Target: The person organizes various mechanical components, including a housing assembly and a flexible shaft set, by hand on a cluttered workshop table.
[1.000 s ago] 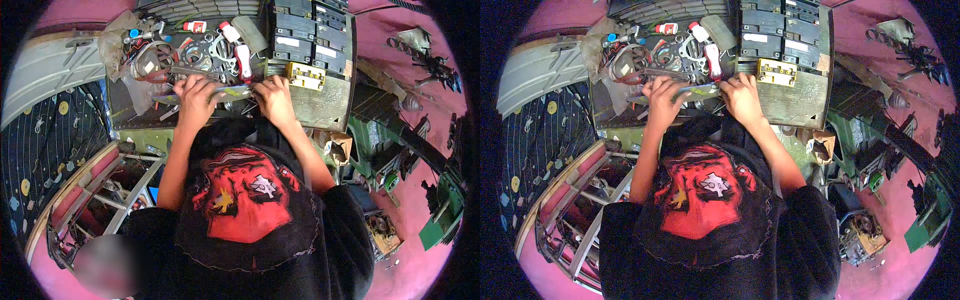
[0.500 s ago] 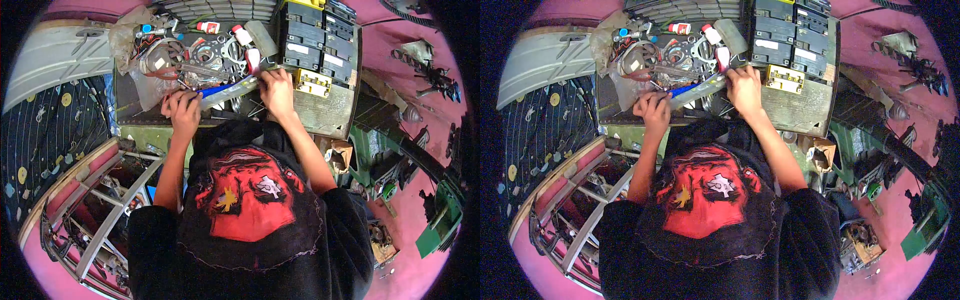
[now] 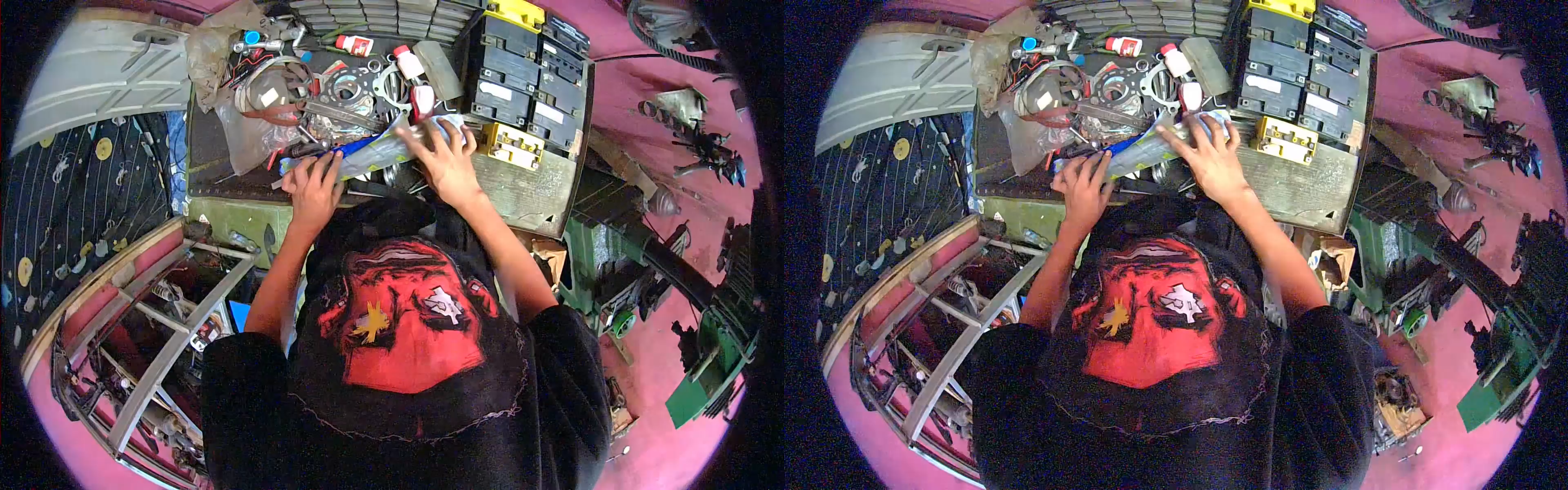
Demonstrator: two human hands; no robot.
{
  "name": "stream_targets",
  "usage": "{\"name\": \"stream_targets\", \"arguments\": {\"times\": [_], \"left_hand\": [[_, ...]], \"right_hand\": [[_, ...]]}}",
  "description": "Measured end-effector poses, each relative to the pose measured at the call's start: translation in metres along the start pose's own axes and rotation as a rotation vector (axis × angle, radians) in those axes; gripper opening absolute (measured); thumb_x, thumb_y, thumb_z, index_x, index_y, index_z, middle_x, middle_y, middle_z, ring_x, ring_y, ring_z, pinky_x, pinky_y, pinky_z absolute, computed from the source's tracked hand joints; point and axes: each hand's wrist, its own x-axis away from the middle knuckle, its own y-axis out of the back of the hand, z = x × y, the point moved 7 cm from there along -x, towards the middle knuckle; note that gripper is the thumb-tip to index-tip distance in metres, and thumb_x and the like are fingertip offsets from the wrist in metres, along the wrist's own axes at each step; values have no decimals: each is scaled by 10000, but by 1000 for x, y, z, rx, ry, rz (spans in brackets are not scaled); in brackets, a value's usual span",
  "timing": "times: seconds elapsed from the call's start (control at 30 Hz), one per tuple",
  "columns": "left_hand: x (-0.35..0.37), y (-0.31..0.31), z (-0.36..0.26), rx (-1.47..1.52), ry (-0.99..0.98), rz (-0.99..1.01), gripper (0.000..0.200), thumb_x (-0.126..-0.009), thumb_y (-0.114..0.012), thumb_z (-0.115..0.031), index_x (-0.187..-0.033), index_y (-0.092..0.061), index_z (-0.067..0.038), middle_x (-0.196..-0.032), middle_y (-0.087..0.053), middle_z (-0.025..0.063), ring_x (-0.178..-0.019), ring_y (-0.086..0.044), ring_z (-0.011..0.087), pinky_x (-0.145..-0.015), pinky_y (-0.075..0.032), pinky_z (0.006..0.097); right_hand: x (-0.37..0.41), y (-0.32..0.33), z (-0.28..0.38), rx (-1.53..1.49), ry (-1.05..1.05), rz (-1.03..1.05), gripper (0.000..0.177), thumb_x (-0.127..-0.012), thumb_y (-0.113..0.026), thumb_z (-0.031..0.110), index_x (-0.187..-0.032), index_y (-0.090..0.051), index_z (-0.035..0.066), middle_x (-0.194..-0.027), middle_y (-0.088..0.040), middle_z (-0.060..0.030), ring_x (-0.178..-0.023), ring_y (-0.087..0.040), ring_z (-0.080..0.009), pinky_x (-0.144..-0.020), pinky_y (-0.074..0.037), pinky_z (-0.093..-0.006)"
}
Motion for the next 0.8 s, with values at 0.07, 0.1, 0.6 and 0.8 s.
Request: {"name": "stream_targets", "arguments": {"times": [0.07, 0.1, 0.6, 0.8], "left_hand": [[-3, -1, 2, 39, -13, 29, 723, -767, -840, -230, -1459, -637, -183, -1362, -645, 4, -1263, -508, 282, -1067, -281, 509], [-4, -3, 4, 56, 1, 60, 701, -776, -831, -226, -1450, -644, -181, -1351, -652, 3, -1256, -517, 280, -1070, -282, 508], [-17, 17, 4, 38, -27, -14, 575, -801, -789, -202, -1369, -705, -185, -1304, -691, -42, -1213, -540, 240, -1076, -288, 509], [-40, 56, -6, 25, -80, -81, 558, -791, -788, -179, -1344, -728, -218, -1273, -704, -57, -1176, -529, 239, -1047, -300, 511]], "right_hand": [[-5, -1, 5, 57, 59, 27, 633, -930, -695, 195, -1538, -547, 285, -1468, -543, -92, -1361, -485, -331, -1154, -291, -620], [-6, -2, 5, 59, 61, 25, 633, -930, -695, 195, -1538, -547, 285, -1468, -543, -92, -1361, -485, -331, -1154, -291, -620], [-5, 3, 2, 62, 83, 4, 581, -847, -795, 277, -1411, -654, 269, -1332, -609, -64, -1305, -523, -298, -1188, -253, -600], [-3, 41, 2, 69, 13, -13, 648, -799, -824, 325, -1422, -649, 284, -1326, -621, -41, -1309, -519, -289, -1192, -246, -594]]}}
